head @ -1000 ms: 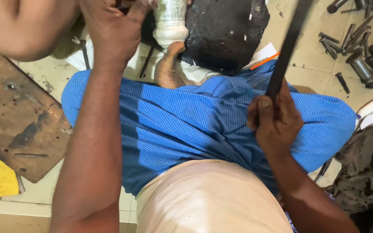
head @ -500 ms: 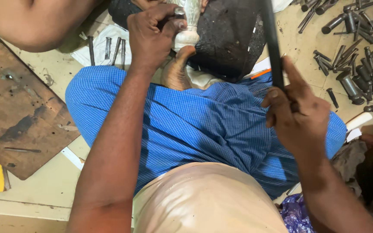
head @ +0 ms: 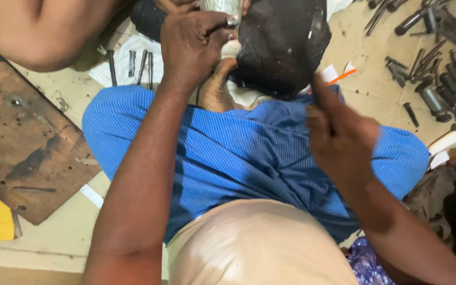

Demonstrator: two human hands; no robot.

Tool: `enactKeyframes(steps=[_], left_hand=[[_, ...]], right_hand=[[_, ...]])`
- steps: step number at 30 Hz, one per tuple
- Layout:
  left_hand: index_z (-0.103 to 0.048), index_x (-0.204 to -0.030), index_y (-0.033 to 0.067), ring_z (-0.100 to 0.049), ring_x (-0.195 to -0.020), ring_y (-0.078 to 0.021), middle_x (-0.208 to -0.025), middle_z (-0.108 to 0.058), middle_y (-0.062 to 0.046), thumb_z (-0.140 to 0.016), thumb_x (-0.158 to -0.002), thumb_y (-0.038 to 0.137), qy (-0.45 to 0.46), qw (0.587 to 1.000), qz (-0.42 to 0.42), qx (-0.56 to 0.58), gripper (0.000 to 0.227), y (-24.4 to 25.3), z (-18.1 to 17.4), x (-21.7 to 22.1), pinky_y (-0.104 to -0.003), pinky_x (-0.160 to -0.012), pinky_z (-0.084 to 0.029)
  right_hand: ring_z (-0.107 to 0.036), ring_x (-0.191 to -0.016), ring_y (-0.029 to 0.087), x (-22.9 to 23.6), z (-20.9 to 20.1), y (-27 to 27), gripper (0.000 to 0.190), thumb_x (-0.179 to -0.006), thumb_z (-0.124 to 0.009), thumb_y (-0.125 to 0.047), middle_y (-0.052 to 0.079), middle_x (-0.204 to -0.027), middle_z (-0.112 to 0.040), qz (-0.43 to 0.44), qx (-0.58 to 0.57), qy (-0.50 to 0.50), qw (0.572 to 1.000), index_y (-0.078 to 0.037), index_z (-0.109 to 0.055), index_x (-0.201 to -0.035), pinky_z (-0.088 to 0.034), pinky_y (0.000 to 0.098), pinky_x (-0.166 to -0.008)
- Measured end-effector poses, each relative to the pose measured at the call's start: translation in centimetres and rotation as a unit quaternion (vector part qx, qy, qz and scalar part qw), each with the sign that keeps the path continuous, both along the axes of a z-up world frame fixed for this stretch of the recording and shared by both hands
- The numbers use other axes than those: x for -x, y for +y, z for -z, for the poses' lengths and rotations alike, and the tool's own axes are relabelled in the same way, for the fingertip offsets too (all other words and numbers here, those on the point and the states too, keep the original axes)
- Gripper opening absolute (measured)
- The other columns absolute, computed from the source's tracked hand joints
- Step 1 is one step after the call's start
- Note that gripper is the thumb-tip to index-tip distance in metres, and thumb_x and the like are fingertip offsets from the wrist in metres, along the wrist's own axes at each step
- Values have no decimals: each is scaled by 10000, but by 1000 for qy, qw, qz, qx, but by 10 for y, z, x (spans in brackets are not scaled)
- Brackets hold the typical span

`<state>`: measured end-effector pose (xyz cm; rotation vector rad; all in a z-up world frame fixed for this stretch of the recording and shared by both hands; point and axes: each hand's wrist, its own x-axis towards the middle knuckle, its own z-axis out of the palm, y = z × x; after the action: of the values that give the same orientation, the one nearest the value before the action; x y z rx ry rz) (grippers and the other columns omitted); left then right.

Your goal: The person uses a hammer and chisel to shape a small metal object held by another person. The camera wearer repeatedly strikes the chisel against the metal piece, which is positioned on a dark anvil-like block.

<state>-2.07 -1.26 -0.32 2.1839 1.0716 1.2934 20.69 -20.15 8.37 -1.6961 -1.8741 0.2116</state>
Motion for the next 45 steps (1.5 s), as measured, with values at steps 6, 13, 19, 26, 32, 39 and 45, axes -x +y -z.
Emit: enactKeyframes(steps=[6,13,19,26,32,39,45], left_hand=[[-792,-1015,48,-759,-767,-195,-882,-772,-82,-799,-890,112,-50,997,45,41,140,0,0,2,-316,-698,-576],[-774,-942,28,-730,-689,-177,-831,-759,-69,-793,-870,36,3,999,38,32,75,7,1,0,-306,-639,-558],[-778,-938,32,-713,-690,-199,-820,-752,-64,-837,-872,73,37,996,42,70,98,5,-7,-3,-327,-649,-540],[-804,-971,49,-709,-708,-215,-847,-766,-66,-842,-887,74,61,996,55,22,96,8,-5,0,-343,-668,-538],[-811,-962,84,-698,-668,-230,-820,-758,-58,-862,-879,129,108,992,66,10,107,19,-3,-2,-350,-621,-524],[-729,-877,48,-683,-707,-281,-793,-714,-77,-960,-880,251,153,988,30,-8,308,14,-6,-5,-403,-653,-499],[-745,-945,37,-690,-702,-276,-825,-722,-102,-886,-872,142,142,987,73,-26,190,12,-9,-11,-378,-608,-506]], right_hand=[[-606,-618,90,1,20,-11,459,-1170,-566,-2,87,-867,-703,13,-76,172,982,-46,-462,-1614,-542,223,-585],[-607,-559,67,-11,16,-14,435,-1100,-561,-22,75,-804,-689,109,14,267,958,-94,-498,-1525,-504,230,-520],[-655,-707,143,-9,31,0,378,-1144,-603,-78,122,-893,-699,-32,-45,58,997,-161,-527,-1504,-552,275,-667],[-615,-575,83,-11,46,-18,478,-1111,-615,-38,80,-808,-702,105,-47,300,947,-89,-494,-1571,-539,234,-544],[-611,-633,138,-12,47,-2,437,-1109,-645,-27,129,-869,-686,32,-30,148,988,-86,-530,-1526,-533,277,-619],[-613,-695,183,-6,40,-6,424,-1044,-699,-75,218,-1032,-707,-15,-32,101,994,-63,-556,-1443,-542,339,-716],[-576,-555,75,-4,55,-15,432,-1049,-594,-96,63,-773,-663,168,-2,399,902,-51,-475,-1462,-505,273,-530]])
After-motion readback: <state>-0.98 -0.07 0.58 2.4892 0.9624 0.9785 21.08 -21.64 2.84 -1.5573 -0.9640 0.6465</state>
